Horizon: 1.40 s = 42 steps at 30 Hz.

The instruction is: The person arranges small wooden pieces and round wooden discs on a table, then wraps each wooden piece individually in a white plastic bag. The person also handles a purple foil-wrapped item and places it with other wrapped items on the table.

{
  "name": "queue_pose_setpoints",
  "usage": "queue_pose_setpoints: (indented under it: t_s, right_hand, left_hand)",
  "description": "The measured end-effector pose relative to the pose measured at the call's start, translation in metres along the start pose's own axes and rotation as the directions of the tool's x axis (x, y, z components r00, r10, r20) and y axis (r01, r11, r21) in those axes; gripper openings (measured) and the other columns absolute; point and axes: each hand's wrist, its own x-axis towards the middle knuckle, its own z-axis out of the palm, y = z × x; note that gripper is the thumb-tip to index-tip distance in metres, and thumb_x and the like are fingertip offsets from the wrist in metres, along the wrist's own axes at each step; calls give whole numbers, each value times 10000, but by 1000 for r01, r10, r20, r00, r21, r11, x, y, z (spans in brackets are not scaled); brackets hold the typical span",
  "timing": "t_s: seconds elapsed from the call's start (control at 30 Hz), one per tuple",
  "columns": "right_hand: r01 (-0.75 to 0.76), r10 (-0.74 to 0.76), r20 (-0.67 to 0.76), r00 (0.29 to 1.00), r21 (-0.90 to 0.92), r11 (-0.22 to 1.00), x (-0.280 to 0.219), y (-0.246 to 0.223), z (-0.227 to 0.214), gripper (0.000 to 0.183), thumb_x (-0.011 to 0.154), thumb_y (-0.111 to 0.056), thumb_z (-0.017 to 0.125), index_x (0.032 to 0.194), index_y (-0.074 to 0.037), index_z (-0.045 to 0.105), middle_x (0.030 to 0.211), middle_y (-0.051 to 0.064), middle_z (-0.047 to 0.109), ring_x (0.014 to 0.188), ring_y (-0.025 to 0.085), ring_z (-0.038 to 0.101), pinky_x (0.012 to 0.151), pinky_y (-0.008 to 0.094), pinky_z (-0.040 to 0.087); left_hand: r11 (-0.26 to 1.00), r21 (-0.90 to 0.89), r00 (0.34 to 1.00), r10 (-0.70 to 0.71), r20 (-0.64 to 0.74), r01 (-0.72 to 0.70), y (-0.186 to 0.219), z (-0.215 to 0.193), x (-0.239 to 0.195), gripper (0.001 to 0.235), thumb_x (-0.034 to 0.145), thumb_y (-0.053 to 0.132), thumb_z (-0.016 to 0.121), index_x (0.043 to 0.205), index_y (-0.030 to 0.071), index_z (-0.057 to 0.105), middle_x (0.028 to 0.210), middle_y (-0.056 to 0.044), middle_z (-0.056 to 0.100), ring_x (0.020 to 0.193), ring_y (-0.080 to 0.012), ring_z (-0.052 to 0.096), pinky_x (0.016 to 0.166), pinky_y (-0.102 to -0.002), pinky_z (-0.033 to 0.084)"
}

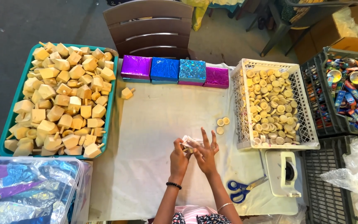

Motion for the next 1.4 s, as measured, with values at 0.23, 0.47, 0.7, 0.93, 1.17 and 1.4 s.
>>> queue_pose_setpoints:
  t_s: [0.23,0.47,0.7,0.93,1.17,1.4]
  right_hand:
    - [-31,31,-36,999,23,999,18,-10,-6,436,1034,-397,451,1014,-224,850,1627,56,430,1573,362,103,1171,589,3]
    - [-140,146,-22,989,161,977,12,12,7,510,1054,-325,412,895,-138,859,1490,51,602,1511,297,308,1180,549,90]
    - [-546,507,379,774,805,231,2,45,10,480,1058,-355,524,968,43,778,1013,246,750,935,326,674,866,422,528]
    - [-200,327,376,867,864,-463,-3,58,24,407,1024,-309,580,673,-107,610,769,99,678,885,268,664,876,422,543]
    - [-70,305,546,780,561,-824,-26,91,59,351,1007,-323,576,740,-107,650,792,60,690,826,255,629,805,386,542]
    - [-109,435,765,475,542,-834,-61,157,134,293,951,-240,526,1027,-64,748,973,95,769,926,239,695,737,334,529]
  left_hand:
    - [991,-18,990,134,47,-133,0,1,-14,496,852,72,784,1210,95,442,1064,-144,739,1008,-323,744,748,-400,602]
    - [964,112,964,225,141,-241,-4,-3,-19,498,791,92,833,1230,94,597,991,-89,754,927,-282,715,780,-395,567]
    - [965,-16,964,262,53,-261,13,-5,-25,341,760,79,852,1081,54,740,1062,-106,760,965,-265,724,805,-365,589]
    - [917,-393,997,79,17,-66,26,2,-28,304,761,-9,805,1061,29,767,1121,-101,751,980,-227,761,826,-299,641]
    - [967,-105,972,234,3,-233,2,17,-28,304,780,-16,809,1077,39,775,1041,-110,771,945,-234,761,778,-318,623]
    - [967,-38,965,253,74,-251,-31,4,-5,265,808,11,768,1071,42,777,1097,-117,767,998,-263,744,846,-342,597]
